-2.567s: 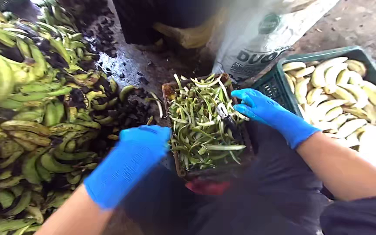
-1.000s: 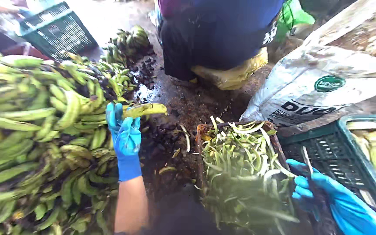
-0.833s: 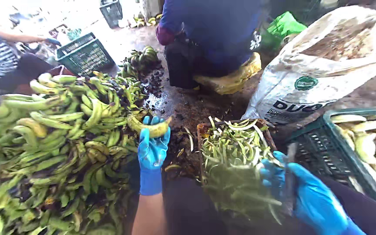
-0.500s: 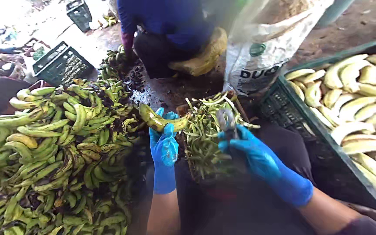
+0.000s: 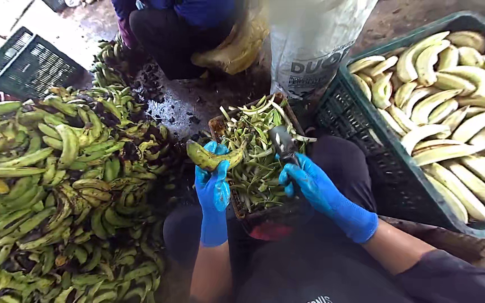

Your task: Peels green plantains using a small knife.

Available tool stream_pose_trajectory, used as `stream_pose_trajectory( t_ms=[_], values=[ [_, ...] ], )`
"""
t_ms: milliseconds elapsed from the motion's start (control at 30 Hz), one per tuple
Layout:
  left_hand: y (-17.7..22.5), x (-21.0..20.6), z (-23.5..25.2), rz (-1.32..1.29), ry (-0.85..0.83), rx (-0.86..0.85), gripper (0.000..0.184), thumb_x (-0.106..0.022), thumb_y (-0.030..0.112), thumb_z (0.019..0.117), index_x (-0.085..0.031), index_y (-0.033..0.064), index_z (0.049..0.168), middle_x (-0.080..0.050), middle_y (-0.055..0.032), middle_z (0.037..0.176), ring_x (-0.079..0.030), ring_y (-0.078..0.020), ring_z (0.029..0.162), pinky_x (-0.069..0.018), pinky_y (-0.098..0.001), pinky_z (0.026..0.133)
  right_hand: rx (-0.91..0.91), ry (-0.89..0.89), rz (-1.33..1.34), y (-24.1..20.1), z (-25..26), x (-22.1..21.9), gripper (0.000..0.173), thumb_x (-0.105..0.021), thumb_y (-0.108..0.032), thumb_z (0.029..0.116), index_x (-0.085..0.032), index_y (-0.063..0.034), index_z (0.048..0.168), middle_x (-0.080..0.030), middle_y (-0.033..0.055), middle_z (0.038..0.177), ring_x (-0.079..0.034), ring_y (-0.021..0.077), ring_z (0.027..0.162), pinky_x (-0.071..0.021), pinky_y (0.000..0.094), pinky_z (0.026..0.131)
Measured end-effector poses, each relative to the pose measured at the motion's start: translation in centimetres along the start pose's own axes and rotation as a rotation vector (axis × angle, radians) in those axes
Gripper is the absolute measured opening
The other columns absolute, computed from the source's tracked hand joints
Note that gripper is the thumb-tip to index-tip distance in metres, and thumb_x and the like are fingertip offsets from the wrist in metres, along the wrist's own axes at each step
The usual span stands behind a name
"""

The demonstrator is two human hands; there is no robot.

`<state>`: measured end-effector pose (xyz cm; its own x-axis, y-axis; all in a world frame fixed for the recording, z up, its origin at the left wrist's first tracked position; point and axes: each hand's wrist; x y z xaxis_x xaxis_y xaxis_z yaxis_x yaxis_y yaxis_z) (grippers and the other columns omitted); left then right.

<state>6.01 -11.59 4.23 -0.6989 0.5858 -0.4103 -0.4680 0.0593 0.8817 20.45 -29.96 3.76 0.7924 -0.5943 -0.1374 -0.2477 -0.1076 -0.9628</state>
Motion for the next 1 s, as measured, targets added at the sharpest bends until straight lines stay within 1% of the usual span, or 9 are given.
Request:
stream_pose_trajectory(
  t_ms=[167, 267, 367, 467, 533, 567, 667, 833, 1000],
  values=[
    [-0.4, -0.6, -0.7, 0.051, -0.030, 0.020, 0.048, -0.068, -0.002, 0.0884, -0.057, 0.0057, 0.135, -0.066, -0.0101, 0.130, -0.064, -0.0216, 0.119, -0.0559, -0.0384, 0.098, 0.149, -0.059, -0.179, 0.7, -0.5, -3.3, 0.041, -0.048, -0.034, 0.1047, -0.054, -0.0046, 0.132, -0.068, -0.0029, 0.086, -0.065, 0.0061, 0.066, -0.0579, 0.0248, 0.059],
    [-0.4, -0.2, -1.0, 0.101, -0.010, 0.020, 0.049, -0.068, -0.004, 0.0868, -0.056, 0.0031, 0.134, -0.067, -0.0103, 0.127, -0.066, -0.0212, 0.116, -0.0573, -0.0371, 0.096, 0.083, -0.035, -0.170, 2.2, 0.2, -3.4, 0.043, -0.047, -0.034, 0.1046, -0.053, -0.0035, 0.135, -0.069, -0.0009, 0.088, -0.066, 0.0072, 0.067, -0.0582, 0.0258, 0.061],
    [-0.4, 0.7, -0.7, 0.169, 0.150, 0.126, 0.049, -0.065, 0.000, 0.0887, -0.052, 0.0015, 0.136, -0.067, -0.0112, 0.123, -0.066, -0.0209, 0.112, -0.0577, -0.0378, 0.094, -0.030, 0.120, -0.096, 2.9, 2.9, -2.4, 0.041, -0.051, -0.027, 0.1049, -0.050, -0.0025, 0.137, -0.071, 0.0052, 0.088, -0.068, 0.0135, 0.067, -0.0597, 0.0322, 0.063],
    [-0.6, 1.0, -0.2, 0.135, 0.420, 0.311, 0.042, -0.058, -0.002, 0.0968, -0.049, 0.0018, 0.138, -0.066, -0.0148, 0.120, -0.068, -0.0238, 0.104, -0.0595, -0.0390, 0.087, -0.061, 0.220, -0.205, 5.6, 6.5, -1.2, 0.044, -0.058, -0.029, 0.1034, -0.049, -0.0076, 0.141, -0.068, 0.0124, 0.098, -0.068, 0.0217, 0.069, -0.0605, 0.0418, 0.066],
    [-0.7, 1.2, 0.2, 0.110, 0.493, 0.345, 0.043, -0.057, -0.003, 0.0974, -0.046, 0.0006, 0.139, -0.064, -0.0167, 0.121, -0.068, -0.0249, 0.103, -0.0599, -0.0399, 0.086, -0.049, 0.240, -0.326, 8.2, 9.2, -1.4, 0.045, -0.060, -0.028, 0.1018, -0.053, -0.0057, 0.140, -0.065, 0.0200, 0.109, -0.070, 0.0284, 0.080, -0.0608, 0.0477, 0.072],
    [-0.5, 1.2, 0.4, 0.098, 0.506, 0.354, 0.044, -0.057, -0.003, 0.0975, -0.044, 0.0003, 0.140, -0.064, -0.0172, 0.122, -0.068, -0.0253, 0.104, -0.0596, -0.0400, 0.087, -0.049, 0.249, -0.404, 9.2, 10.4, -1.8, 0.051, -0.060, -0.029, 0.1015, -0.050, -0.0052, 0.146, -0.062, 0.0230, 0.121, -0.069, 0.0315, 0.093, -0.0594, 0.0491, 0.081],
    [-0.1, 1.4, 0.8, 0.063, 0.530, 0.350, 0.045, -0.054, -0.003, 0.0975, -0.043, 0.0007, 0.141, -0.062, -0.0176, 0.123, -0.066, -0.0258, 0.107, -0.0581, -0.0410, 0.089, 0.001, 0.317, -0.507, 10.5, 13.0, -4.0, 0.056, -0.060, -0.033, 0.1007, -0.049, -0.0013, 0.146, -0.056, 0.0291, 0.132, -0.055, 0.0426, 0.122, -0.0499, 0.0557, 0.098],
    [-0.1, 1.5, 1.4, -0.002, 0.558, 0.373, 0.048, -0.052, -0.005, 0.0970, -0.042, 0.0025, 0.143, -0.061, -0.0169, 0.125, -0.065, -0.0256, 0.108, -0.0581, -0.0407, 0.090, -0.007, 0.362, -0.491, 11.0, 15.5, -6.6, 0.055, -0.056, -0.033, 0.1029, -0.048, -0.0031, 0.148, -0.047, 0.0289, 0.143, -0.049, 0.0419, 0.131, -0.0475, 0.0544, 0.103],
    [-0.7, 1.4, 1.3, -0.051, 0.512, 0.363, 0.054, -0.053, -0.008, 0.0947, -0.038, 0.0033, 0.145, -0.060, -0.0163, 0.128, -0.065, -0.0243, 0.112, -0.0574, -0.0404, 0.093, -0.024, 0.338, -0.552, 10.7, 17.5, -7.5, 0.056, -0.056, -0.033, 0.1033, -0.047, -0.0033, 0.150, -0.047, 0.0283, 0.146, -0.046, 0.0426, 0.136, -0.0429, 0.0556, 0.108]
  ],
)
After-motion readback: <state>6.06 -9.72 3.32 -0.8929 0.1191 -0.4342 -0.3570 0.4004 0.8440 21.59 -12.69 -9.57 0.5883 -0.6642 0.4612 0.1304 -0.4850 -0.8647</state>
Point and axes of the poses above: each hand's wrist, its own z-axis towards the middle knuckle, its own x-axis out of the back of the hand, y = z × x
